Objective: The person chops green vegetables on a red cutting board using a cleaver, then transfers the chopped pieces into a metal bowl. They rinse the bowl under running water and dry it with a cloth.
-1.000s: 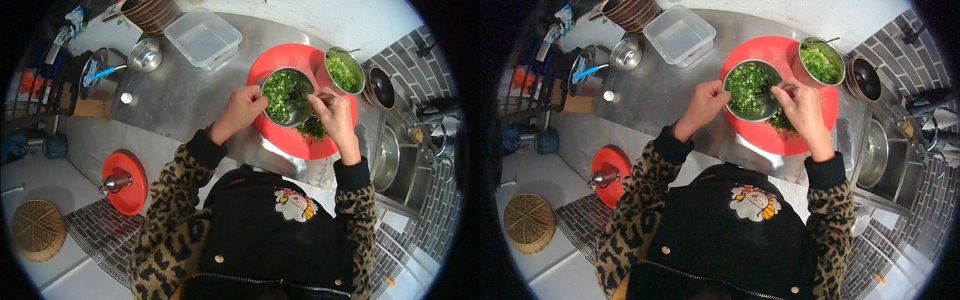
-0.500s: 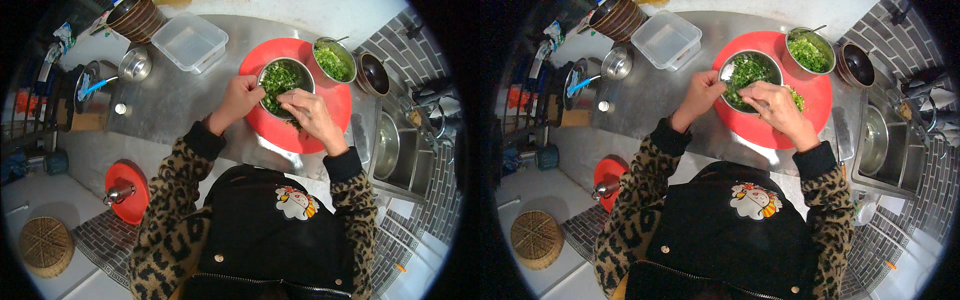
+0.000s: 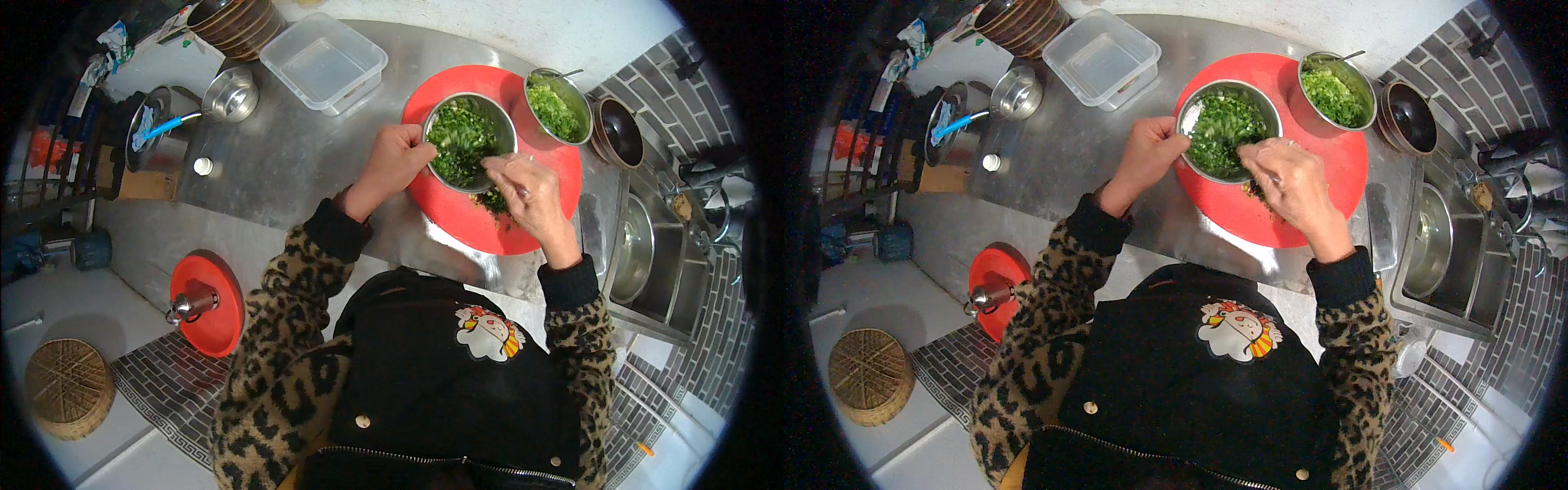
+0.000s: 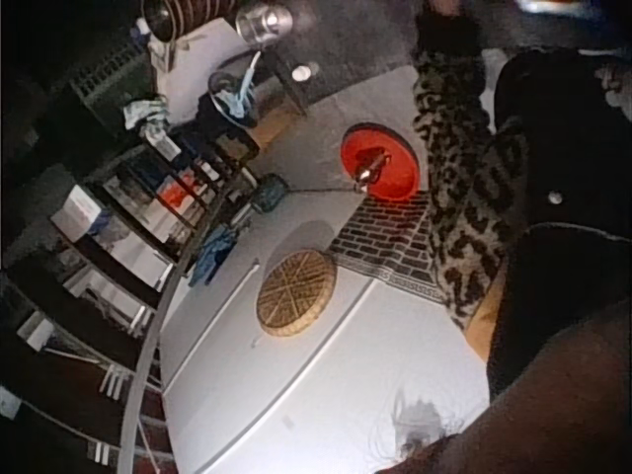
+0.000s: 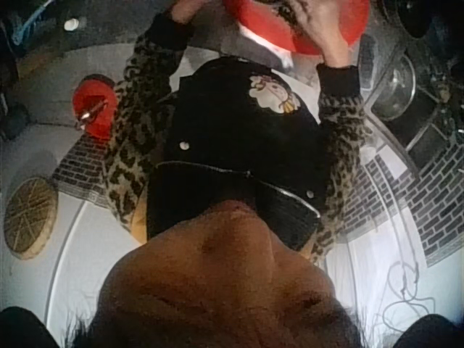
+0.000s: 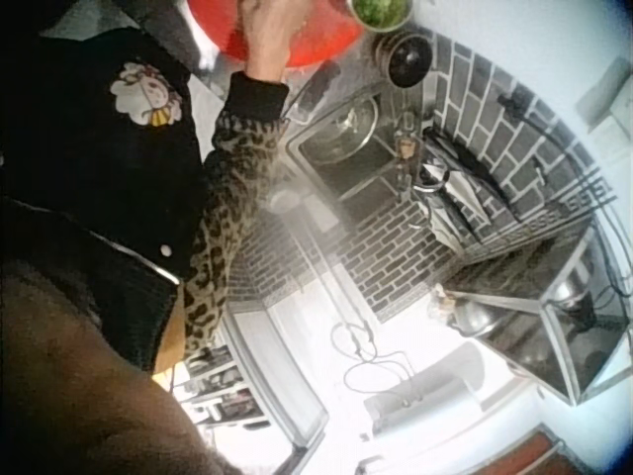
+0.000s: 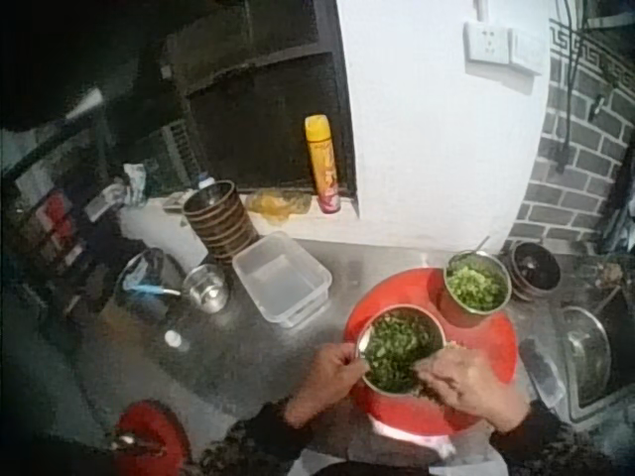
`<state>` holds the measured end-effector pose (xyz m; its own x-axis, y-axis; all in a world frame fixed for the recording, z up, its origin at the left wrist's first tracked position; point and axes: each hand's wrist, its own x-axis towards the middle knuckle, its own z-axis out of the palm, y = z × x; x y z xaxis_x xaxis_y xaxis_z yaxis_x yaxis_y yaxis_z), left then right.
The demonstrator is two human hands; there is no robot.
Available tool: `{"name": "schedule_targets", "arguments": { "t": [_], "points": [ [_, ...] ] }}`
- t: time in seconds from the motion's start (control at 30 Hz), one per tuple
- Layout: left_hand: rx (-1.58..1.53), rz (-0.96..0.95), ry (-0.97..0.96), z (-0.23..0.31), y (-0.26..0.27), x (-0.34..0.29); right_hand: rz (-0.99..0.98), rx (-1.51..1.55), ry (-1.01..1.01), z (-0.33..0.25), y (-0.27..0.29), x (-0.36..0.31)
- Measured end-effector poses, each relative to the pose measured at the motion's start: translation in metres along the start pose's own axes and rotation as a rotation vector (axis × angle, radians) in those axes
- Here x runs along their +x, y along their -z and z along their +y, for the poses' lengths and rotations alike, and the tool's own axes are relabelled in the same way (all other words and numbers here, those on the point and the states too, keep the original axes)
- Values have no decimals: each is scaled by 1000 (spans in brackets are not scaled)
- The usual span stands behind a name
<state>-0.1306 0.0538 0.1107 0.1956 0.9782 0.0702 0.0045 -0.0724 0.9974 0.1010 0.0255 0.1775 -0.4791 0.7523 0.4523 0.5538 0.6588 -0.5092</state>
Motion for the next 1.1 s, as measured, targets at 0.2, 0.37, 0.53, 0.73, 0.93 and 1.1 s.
{"name": "schedule_targets", "arguments": {
  "t": [0.2, 0.37, 0.53, 0.73, 0.93, 1.1],
  "points": [
    [-115, -10, 80, -8, -1, -1, 155, -272, -59, 0, -5, 11],
    [-206, -8, 110, -4, -3, -3, 138, -234, 87, -4, -10, 13],
    [-173, -29, 83, 3, -13, -3, 135, -220, 112, -5, -17, 18],
    [-121, 11, 24, 4, -12, -4, 132, -302, 193, 0, 4, 17],
    [-106, 139, -18, -2, -15, 3, 0, -401, -55, 6, 8, 5],
    [-251, 219, 155, -5, -20, 16, 205, -230, -66, 4, -15, 2]
  ]
}}
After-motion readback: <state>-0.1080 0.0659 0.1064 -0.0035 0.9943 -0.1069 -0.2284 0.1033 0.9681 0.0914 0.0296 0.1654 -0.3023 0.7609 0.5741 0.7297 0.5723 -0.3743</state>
